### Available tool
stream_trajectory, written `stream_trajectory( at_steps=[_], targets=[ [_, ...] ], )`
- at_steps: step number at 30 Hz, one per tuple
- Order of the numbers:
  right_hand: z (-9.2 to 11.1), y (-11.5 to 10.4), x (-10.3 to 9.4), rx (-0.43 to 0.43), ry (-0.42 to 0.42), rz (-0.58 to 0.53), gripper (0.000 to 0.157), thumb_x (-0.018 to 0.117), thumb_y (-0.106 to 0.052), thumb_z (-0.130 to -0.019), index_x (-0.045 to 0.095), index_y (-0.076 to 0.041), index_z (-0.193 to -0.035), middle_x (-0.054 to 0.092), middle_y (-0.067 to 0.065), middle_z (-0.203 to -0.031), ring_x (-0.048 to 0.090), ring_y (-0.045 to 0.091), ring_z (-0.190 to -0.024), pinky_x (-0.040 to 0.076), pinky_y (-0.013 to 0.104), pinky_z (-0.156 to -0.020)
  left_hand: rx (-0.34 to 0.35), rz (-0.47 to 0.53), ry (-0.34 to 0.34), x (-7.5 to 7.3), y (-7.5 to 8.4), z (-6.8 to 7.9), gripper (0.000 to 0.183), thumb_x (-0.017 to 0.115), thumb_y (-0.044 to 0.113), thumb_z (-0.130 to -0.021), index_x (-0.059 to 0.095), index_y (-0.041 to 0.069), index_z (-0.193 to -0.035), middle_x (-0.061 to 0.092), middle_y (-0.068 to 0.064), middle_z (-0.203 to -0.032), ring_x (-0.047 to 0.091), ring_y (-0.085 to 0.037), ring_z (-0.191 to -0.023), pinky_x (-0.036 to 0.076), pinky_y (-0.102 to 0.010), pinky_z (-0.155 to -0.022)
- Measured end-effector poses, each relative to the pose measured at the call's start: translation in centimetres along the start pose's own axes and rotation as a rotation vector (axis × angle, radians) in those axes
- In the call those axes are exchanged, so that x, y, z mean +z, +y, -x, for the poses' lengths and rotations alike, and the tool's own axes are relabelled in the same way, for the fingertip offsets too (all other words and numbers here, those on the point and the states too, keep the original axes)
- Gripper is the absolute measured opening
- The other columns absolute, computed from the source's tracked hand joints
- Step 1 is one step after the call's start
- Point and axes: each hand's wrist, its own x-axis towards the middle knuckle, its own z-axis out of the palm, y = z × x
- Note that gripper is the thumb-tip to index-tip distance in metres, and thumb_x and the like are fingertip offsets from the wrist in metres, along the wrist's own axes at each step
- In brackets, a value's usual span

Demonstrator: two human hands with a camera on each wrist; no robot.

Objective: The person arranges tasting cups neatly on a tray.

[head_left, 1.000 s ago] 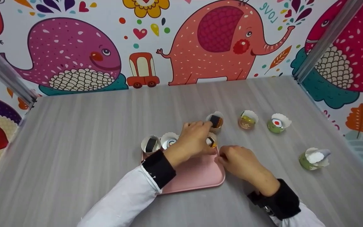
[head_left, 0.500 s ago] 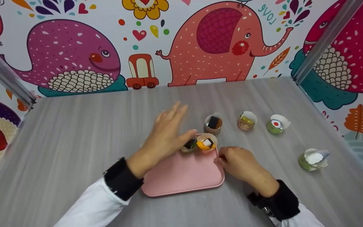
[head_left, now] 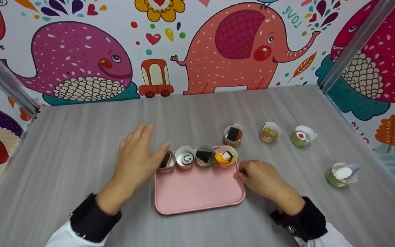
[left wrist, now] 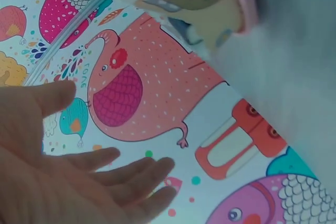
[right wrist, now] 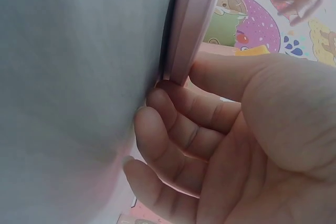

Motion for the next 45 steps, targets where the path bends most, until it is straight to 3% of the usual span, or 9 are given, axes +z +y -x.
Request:
stream_trajectory(
  at_steps=[5,12,18,23,27,33,45],
  targets=[
    [0.0,0.0,0.0,-0.006,-0.005,-0.008,0.019,0.076,-0.019,-0.096,0.066,-0.013,-0.081,0.049,-0.006,-0.066,0.046,0.013,-0.062,0.038,0.034,-0.059,-0.055,-0.066,0.007,-0.5,-1.8,1.4,0.06,0.071,0.032,-0.097,0.057,-0.005,-0.143,0.057,-0.028,-0.141,0.053,-0.047,-0.131,0.038,-0.062,-0.107],
    [0.0,0.1,0.0,-0.005,0.008,0.003,0.022,0.076,-0.018,-0.096,0.063,-0.015,-0.078,0.046,-0.006,-0.065,0.045,0.012,-0.06,0.037,0.033,-0.057,-0.142,-0.097,-0.114,0.0,-3.0,2.7,0.042,0.069,0.029,-0.096,0.071,-0.005,-0.121,0.068,-0.024,-0.118,0.066,-0.043,-0.105,0.052,-0.059,-0.084],
    [0.0,0.1,0.0,0.003,0.002,-0.011,0.023,0.076,-0.018,-0.096,0.062,-0.016,-0.077,0.046,-0.006,-0.065,0.045,0.012,-0.061,0.036,0.034,-0.057,-0.199,-0.142,-0.263,0.8,-3.3,2.8,0.033,0.068,0.032,-0.097,0.075,0.001,-0.107,0.073,-0.019,-0.105,0.068,-0.034,-0.088,0.052,-0.055,-0.071],
    [0.0,0.1,0.1,-0.002,0.0,-0.002,0.024,0.076,-0.018,-0.096,0.062,-0.015,-0.077,0.047,-0.006,-0.065,0.045,0.013,-0.061,0.036,0.034,-0.057,-0.213,-0.147,-0.327,1.6,-3.5,3.0,0.025,0.068,0.028,-0.097,0.072,0.01,-0.081,0.064,-0.007,-0.076,0.058,-0.024,-0.068,0.044,-0.043,-0.058],
    [0.0,0.0,0.1,0.004,-0.007,-0.001,0.024,0.076,-0.02,-0.096,0.062,-0.015,-0.078,0.046,-0.005,-0.066,0.045,0.013,-0.061,0.036,0.034,-0.058,-0.194,-0.09,-0.33,2.3,-3.6,3.3,0.03,0.069,0.018,-0.096,0.063,0.011,-0.067,0.054,-0.003,-0.064,0.051,-0.021,-0.059,0.038,-0.036,-0.054],
    [0.0,0.0,0.1,0.002,-0.003,0.002,0.024,0.076,-0.02,-0.096,0.062,-0.015,-0.077,0.047,-0.005,-0.065,0.046,0.013,-0.062,0.037,0.035,-0.058,-0.172,-0.006,-0.323,3.1,-3.6,3.4,0.037,0.069,0.007,-0.095,0.056,0.01,-0.061,0.051,-0.002,-0.06,0.049,-0.018,-0.055,0.039,-0.032,-0.052],
    [0.4,0.4,-0.2,-0.034,0.014,-0.006,0.019,0.076,-0.017,-0.095,0.065,-0.016,-0.08,0.052,-0.007,-0.068,0.049,0.013,-0.063,0.042,0.036,-0.06,-0.087,0.005,-0.296,3.6,-3.7,3.4,0.048,0.07,0.002,-0.092,0.045,0.015,-0.054,0.044,0.002,-0.056,0.044,-0.016,-0.054,0.037,-0.032,-0.052]
  ],
)
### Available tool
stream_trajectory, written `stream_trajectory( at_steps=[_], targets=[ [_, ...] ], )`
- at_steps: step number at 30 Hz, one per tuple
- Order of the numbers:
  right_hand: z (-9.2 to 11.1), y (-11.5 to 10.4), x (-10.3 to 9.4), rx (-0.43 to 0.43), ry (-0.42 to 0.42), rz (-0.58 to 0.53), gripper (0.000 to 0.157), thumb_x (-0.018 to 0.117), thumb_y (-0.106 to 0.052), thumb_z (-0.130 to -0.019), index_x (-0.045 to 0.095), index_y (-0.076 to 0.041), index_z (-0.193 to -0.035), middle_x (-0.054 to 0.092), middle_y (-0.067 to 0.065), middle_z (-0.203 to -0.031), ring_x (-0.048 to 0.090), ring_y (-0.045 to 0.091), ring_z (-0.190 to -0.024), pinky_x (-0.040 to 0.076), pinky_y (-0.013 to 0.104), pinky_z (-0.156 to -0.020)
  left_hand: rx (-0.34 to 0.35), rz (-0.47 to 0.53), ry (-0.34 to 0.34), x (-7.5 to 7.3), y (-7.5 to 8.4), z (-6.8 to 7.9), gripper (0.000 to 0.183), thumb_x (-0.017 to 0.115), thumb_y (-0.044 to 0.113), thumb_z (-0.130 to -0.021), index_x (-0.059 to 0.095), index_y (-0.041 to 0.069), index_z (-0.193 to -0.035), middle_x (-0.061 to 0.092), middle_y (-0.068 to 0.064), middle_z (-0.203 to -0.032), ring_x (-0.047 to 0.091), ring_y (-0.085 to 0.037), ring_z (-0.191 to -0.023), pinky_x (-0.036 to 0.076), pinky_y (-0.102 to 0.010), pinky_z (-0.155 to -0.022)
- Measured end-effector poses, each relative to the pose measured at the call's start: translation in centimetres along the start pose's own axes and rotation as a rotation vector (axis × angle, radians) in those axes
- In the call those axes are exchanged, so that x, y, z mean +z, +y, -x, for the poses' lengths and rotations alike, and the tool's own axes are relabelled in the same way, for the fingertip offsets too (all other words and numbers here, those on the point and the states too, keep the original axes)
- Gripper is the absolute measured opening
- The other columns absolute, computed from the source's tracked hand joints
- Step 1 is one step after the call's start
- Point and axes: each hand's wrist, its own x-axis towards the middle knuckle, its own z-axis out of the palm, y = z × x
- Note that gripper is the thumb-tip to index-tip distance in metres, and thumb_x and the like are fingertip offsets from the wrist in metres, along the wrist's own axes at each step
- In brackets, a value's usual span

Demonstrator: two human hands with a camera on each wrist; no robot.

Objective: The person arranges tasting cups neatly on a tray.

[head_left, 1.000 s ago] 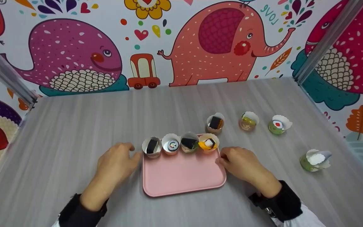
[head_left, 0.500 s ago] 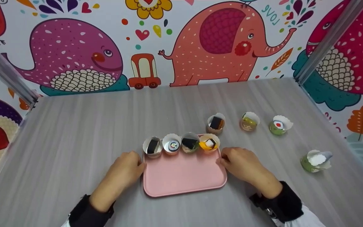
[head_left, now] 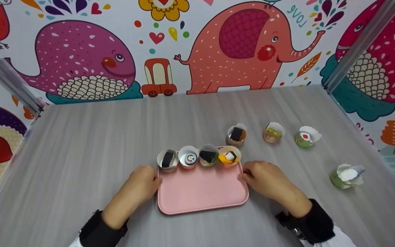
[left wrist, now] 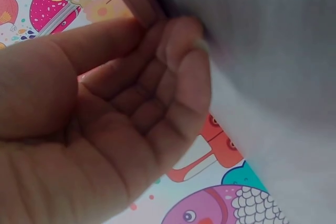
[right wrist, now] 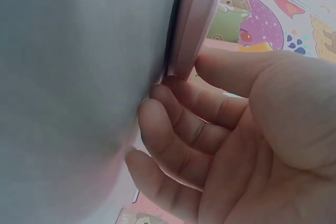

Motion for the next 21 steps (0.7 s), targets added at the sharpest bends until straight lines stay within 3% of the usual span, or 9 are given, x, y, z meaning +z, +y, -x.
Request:
stream_trajectory(
  at_steps=[6,12,17,21],
  targets=[
    [0.5,0.3,-0.9,0.013,0.051,0.012,0.014,0.079,-0.022,-0.095,0.072,-0.012,-0.088,0.063,-0.005,-0.077,0.056,0.012,-0.068,0.049,0.04,-0.063,-0.011,0.013,-0.008,-0.1,0.0,0.1,0.047,0.068,0.002,-0.093,0.044,0.016,-0.055,0.044,0.002,-0.057,0.044,-0.016,-0.054,0.037,-0.031,-0.051],
    [1.8,1.1,-2.1,-0.011,0.191,0.027,0.015,0.081,-0.019,-0.093,0.073,-0.008,-0.101,0.071,0.002,-0.096,0.066,0.018,-0.08,0.055,0.043,-0.071,-0.034,0.017,-0.012,-0.2,-0.1,0.2,0.048,0.068,0.002,-0.093,0.043,0.016,-0.055,0.043,0.002,-0.057,0.044,-0.015,-0.053,0.036,-0.03,-0.051],
    [3.6,3.0,-2.9,-0.07,0.342,0.059,0.039,0.084,-0.018,-0.09,0.07,-0.001,-0.122,0.07,0.016,-0.125,0.069,0.035,-0.11,0.056,0.055,-0.087,-0.044,0.012,-0.014,-0.1,-0.1,0.2,0.047,0.067,0.004,-0.095,0.045,0.015,-0.056,0.045,0.001,-0.058,0.046,-0.017,-0.054,0.038,-0.031,-0.051],
    [5.6,4.7,-3.8,-0.035,0.353,0.078,0.063,0.087,-0.024,-0.087,0.059,-0.002,-0.14,0.054,0.021,-0.15,0.056,0.044,-0.13,0.046,0.067,-0.099,-0.047,0.014,-0.026,0.0,0.1,0.0,0.046,0.068,0.004,-0.095,0.047,0.014,-0.056,0.047,0.0,-0.059,0.048,-0.017,-0.055,0.039,-0.031,-0.052]
  ],
)
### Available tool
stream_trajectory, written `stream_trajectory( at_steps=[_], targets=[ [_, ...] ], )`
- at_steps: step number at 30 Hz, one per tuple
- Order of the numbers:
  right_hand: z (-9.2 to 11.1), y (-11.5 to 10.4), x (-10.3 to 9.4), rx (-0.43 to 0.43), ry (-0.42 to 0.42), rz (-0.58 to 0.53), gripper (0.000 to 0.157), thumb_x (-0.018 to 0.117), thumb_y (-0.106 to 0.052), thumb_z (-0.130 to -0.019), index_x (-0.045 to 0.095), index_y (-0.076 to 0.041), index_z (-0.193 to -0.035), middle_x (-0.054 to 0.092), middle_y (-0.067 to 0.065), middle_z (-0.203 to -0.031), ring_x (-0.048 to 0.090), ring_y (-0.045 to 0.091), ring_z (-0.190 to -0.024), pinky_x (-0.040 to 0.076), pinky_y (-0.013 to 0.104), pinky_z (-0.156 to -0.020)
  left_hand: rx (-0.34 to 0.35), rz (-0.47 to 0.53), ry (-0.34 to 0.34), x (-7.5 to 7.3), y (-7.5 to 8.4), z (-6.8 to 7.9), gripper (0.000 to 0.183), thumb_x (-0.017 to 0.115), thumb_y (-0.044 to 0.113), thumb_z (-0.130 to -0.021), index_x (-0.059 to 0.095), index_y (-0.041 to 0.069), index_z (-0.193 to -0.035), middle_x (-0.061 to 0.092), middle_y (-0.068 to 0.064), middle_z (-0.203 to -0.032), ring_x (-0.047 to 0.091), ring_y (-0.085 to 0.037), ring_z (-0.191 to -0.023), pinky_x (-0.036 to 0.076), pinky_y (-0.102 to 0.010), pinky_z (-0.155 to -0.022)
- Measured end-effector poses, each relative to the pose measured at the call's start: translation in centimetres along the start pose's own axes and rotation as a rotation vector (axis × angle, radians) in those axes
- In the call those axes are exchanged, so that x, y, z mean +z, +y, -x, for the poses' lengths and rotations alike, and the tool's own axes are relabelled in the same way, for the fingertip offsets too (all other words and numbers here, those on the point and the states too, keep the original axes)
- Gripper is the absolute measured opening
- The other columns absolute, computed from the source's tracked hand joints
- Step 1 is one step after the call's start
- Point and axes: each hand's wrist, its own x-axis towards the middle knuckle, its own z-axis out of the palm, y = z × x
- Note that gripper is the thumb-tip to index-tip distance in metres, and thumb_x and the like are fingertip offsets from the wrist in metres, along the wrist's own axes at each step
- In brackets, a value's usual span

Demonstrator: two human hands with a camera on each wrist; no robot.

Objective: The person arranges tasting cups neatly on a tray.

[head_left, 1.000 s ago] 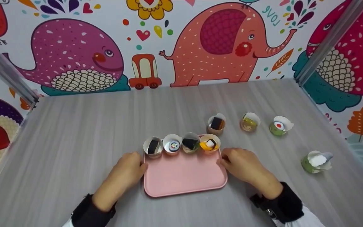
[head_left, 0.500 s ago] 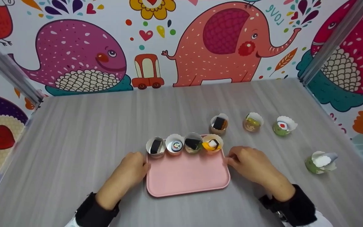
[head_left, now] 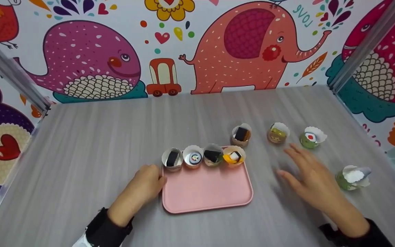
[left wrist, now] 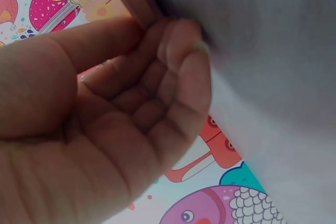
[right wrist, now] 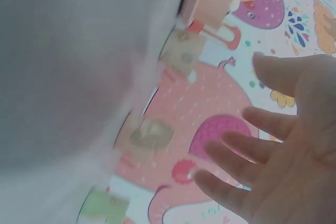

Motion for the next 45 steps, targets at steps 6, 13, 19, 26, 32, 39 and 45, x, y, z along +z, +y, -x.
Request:
stream_trajectory(
  at_steps=[6,13,19,26,32,39,45],
  targets=[
    [2.0,2.6,-1.8,0.109,0.004,0.024,0.093,0.09,-0.036,-0.082,0.043,-0.007,-0.156,0.03,0.023,-0.166,0.039,0.055,-0.138,0.03,0.079,-0.105,0.023,-0.008,0.005,0.1,0.0,-0.1,0.047,0.067,0.003,-0.094,0.043,0.016,-0.055,0.043,0.003,-0.057,0.044,-0.014,-0.053,0.036,-0.029,-0.05],
    [3.1,4.9,-2.9,0.235,0.001,0.108,0.106,0.092,-0.038,-0.078,0.035,0.004,-0.157,0.022,0.032,-0.165,0.028,0.061,-0.139,0.011,0.078,-0.115,0.043,-0.01,0.01,0.0,-0.3,-0.1,0.047,0.067,0.002,-0.091,0.044,0.016,-0.053,0.041,0.006,-0.054,0.042,-0.013,-0.051,0.034,-0.029,-0.049],
    [3.9,6.6,-3.5,0.39,-0.041,0.146,0.115,0.087,-0.049,-0.082,0.023,0.01,-0.158,0.01,0.036,-0.166,0.014,0.061,-0.147,0.0,0.074,-0.118,0.011,-0.003,-0.006,0.0,-0.2,-0.2,0.045,0.068,0.005,-0.094,0.048,0.015,-0.054,0.044,0.004,-0.055,0.044,-0.014,-0.052,0.035,-0.028,-0.05],
    [4.8,8.9,-4.5,0.571,-0.039,0.154,0.122,0.08,-0.059,-0.086,0.013,0.013,-0.158,0.001,0.039,-0.165,0.004,0.06,-0.15,0.002,0.076,-0.114,0.009,0.002,-0.006,0.0,-0.3,-0.2,0.044,0.069,0.005,-0.094,0.051,0.013,-0.054,0.045,0.004,-0.055,0.045,-0.014,-0.051,0.036,-0.028,-0.05],
    [4.9,10.7,-4.8,0.699,-0.117,0.091,0.127,0.079,-0.061,-0.086,0.006,0.014,-0.158,0.0,0.042,-0.162,0.008,0.064,-0.144,0.01,0.079,-0.11,0.012,0.018,-0.011,0.0,-0.3,-0.2,0.044,0.068,0.005,-0.094,0.051,0.013,-0.055,0.044,0.005,-0.055,0.044,-0.013,-0.051,0.035,-0.028,-0.049],
    [4.8,11.7,-4.6,0.796,-0.221,0.03,0.129,0.086,-0.053,-0.083,0.005,0.016,-0.157,0.012,0.049,-0.151,0.024,0.063,-0.126,0.026,0.079,-0.104,0.018,0.004,-0.009,0.1,-0.4,-0.2,0.04,0.07,0.005,-0.094,0.056,0.013,-0.057,0.046,0.004,-0.057,0.046,-0.015,-0.055,0.038,-0.03,-0.053],
    [4.8,12.0,-4.3,0.775,-0.232,0.003,0.11,0.086,-0.03,-0.089,0.012,0.017,-0.155,0.023,0.05,-0.143,0.032,0.061,-0.118,0.029,0.078,-0.105,0.024,-0.005,-0.004,0.1,-0.4,-0.3,0.04,0.07,0.006,-0.094,0.057,0.013,-0.057,0.048,0.004,-0.057,0.047,-0.015,-0.056,0.039,-0.031,-0.053]
  ],
)
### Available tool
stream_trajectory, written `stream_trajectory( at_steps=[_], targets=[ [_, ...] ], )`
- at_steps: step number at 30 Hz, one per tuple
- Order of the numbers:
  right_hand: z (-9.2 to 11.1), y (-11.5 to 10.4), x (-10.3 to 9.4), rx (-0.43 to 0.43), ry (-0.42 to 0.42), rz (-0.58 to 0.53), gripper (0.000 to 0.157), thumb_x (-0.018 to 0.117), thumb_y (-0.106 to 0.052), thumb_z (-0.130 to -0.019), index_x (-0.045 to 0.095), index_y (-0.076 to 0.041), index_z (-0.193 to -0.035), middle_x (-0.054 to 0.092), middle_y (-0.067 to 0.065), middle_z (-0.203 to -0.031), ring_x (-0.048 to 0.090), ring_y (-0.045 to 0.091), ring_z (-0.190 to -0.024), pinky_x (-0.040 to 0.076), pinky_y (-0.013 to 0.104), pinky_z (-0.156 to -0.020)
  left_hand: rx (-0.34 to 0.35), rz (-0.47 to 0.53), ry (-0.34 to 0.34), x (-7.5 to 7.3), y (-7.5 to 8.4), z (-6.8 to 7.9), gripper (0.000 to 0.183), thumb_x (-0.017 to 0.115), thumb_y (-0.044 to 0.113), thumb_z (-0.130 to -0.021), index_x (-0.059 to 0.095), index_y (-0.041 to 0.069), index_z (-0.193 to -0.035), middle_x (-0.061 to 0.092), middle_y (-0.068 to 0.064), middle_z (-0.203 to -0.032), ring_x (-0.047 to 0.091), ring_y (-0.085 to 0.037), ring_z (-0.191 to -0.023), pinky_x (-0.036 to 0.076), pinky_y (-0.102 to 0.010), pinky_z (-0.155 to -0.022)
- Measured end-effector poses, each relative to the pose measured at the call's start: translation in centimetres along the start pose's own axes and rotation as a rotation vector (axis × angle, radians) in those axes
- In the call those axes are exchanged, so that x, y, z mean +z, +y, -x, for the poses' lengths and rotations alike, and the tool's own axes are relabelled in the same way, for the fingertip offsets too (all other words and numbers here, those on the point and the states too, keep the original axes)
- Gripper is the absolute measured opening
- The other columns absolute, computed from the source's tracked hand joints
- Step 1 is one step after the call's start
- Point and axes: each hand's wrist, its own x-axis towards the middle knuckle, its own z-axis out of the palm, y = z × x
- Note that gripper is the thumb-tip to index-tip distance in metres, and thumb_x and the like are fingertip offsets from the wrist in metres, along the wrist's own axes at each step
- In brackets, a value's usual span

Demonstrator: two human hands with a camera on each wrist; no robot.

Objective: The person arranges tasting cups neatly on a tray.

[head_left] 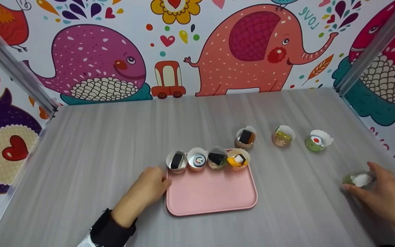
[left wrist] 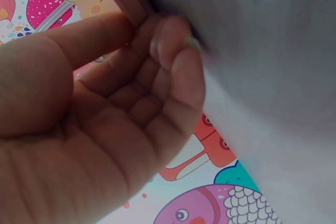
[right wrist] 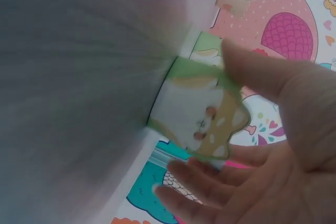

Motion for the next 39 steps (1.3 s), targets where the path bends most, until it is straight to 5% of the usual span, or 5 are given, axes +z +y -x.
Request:
stream_trajectory(
  at_steps=[14,24,39],
  targets=[
    [0.0,0.1,0.0,-0.039,0.019,-0.008,0.085,0.083,-0.02,-0.091,0.03,0.018,-0.145,0.032,0.044,-0.13,0.036,0.056,-0.107,0.04,0.075,-0.097,-0.006,0.022,-0.011,0.0,0.0,0.0,0.041,0.07,0.007,-0.095,0.056,0.012,-0.057,0.047,0.004,-0.056,0.046,-0.014,-0.053,0.038,-0.03,-0.051],
    [-0.9,0.6,-0.1,-0.039,-0.055,0.018,0.088,0.085,-0.019,-0.088,0.029,0.02,-0.143,0.034,0.047,-0.129,0.04,0.058,-0.108,0.039,0.077,-0.098,0.05,-0.006,0.023,-0.1,-0.1,0.2,0.04,0.069,0.003,-0.091,0.054,0.013,-0.055,0.044,0.006,-0.055,0.043,-0.014,-0.054,0.037,-0.03,-0.052],
    [-1.1,-0.2,-0.7,0.001,-0.078,-0.002,0.076,0.082,-0.024,-0.089,0.038,0.018,-0.135,0.041,0.045,-0.124,0.046,0.052,-0.1,0.05,0.068,-0.092,0.006,0.005,-0.003,-0.1,0.0,0.2,0.04,0.069,0.005,-0.094,0.055,0.012,-0.057,0.046,0.004,-0.057,0.045,-0.014,-0.055,0.038,-0.03,-0.052]
  ],
)
